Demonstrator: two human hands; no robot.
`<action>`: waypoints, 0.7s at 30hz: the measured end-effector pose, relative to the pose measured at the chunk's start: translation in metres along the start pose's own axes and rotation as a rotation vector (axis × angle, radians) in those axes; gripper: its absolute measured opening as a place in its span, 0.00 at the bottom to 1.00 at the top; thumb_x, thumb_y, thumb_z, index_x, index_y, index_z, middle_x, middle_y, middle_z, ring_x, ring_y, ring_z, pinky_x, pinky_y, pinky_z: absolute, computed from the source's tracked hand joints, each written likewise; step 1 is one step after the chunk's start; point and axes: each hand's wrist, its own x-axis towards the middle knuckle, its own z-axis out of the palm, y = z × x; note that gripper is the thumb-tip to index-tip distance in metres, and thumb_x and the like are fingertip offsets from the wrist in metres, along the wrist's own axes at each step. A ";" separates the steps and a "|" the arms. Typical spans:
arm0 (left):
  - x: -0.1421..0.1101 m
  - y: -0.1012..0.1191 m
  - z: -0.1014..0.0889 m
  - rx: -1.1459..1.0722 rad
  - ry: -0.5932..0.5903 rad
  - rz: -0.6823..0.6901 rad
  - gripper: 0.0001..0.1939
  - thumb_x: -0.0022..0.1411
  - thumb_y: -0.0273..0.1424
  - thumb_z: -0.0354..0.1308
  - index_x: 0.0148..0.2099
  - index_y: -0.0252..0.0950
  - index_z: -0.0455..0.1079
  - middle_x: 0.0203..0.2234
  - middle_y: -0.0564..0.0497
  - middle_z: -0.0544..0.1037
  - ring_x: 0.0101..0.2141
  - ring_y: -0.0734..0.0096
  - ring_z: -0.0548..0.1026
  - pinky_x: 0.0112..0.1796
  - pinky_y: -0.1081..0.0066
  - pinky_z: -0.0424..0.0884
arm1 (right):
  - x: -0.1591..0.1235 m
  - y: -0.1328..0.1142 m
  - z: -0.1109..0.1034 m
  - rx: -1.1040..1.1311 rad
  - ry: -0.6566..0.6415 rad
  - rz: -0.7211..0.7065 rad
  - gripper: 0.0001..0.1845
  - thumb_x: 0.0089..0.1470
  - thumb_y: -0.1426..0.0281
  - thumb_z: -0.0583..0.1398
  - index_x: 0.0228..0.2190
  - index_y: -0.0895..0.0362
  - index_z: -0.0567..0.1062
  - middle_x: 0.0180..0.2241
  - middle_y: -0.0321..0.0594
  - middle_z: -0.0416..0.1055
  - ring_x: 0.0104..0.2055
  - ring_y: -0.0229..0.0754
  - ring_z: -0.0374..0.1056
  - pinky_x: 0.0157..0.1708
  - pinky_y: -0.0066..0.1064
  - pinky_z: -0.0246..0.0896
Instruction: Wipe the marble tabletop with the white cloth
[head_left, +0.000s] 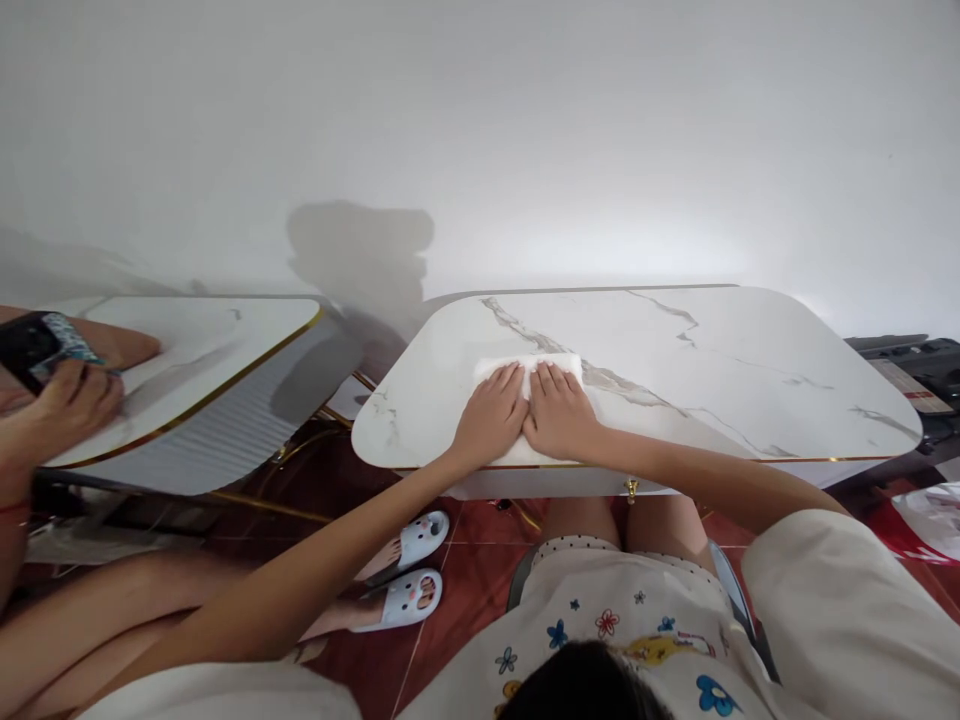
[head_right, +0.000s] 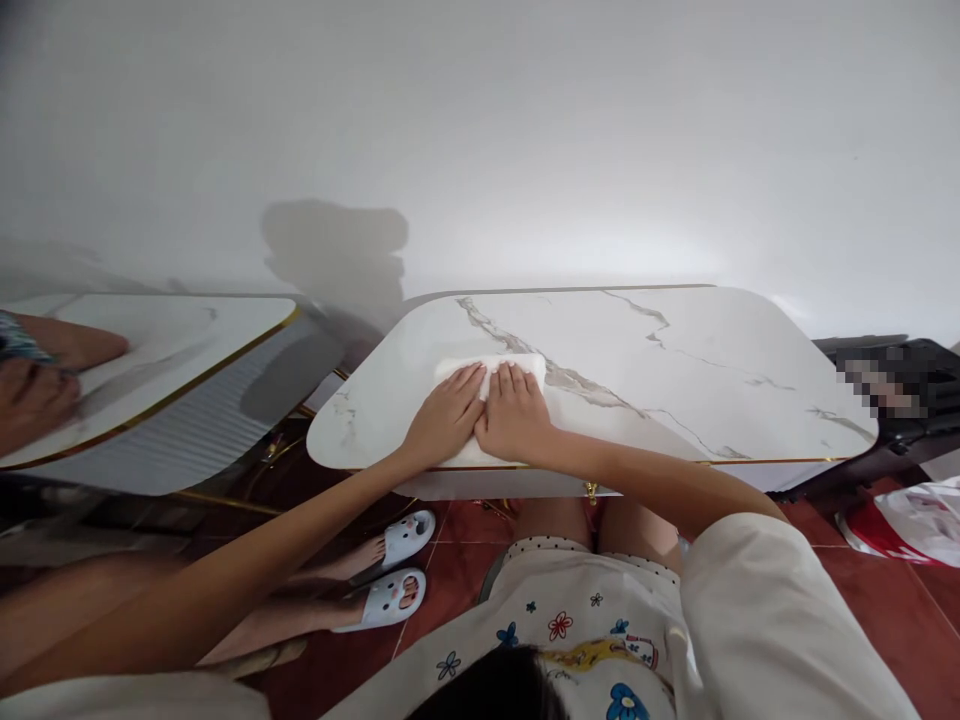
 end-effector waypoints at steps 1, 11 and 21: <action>-0.006 0.007 0.000 -0.003 -0.001 -0.013 0.29 0.65 0.35 0.36 0.65 0.32 0.52 0.63 0.42 0.57 0.63 0.57 0.54 0.61 0.55 0.53 | -0.008 0.000 -0.004 0.005 -0.004 -0.014 0.35 0.57 0.65 0.47 0.60 0.75 0.56 0.64 0.59 0.48 0.66 0.56 0.44 0.63 0.44 0.36; 0.019 0.073 0.009 -0.130 -0.089 -0.014 0.29 0.65 0.37 0.39 0.66 0.32 0.50 0.65 0.43 0.54 0.64 0.57 0.50 0.62 0.56 0.49 | -0.041 0.056 -0.029 -0.076 -0.081 0.022 0.34 0.58 0.64 0.45 0.62 0.71 0.55 0.64 0.53 0.48 0.66 0.51 0.43 0.63 0.42 0.38; 0.126 0.066 0.029 -0.088 -0.047 -0.068 0.25 0.64 0.31 0.42 0.62 0.28 0.56 0.62 0.40 0.58 0.62 0.59 0.54 0.61 0.62 0.50 | 0.047 0.141 -0.013 -0.191 -0.052 -0.080 0.33 0.61 0.62 0.45 0.60 0.72 0.57 0.63 0.56 0.52 0.65 0.52 0.48 0.61 0.41 0.44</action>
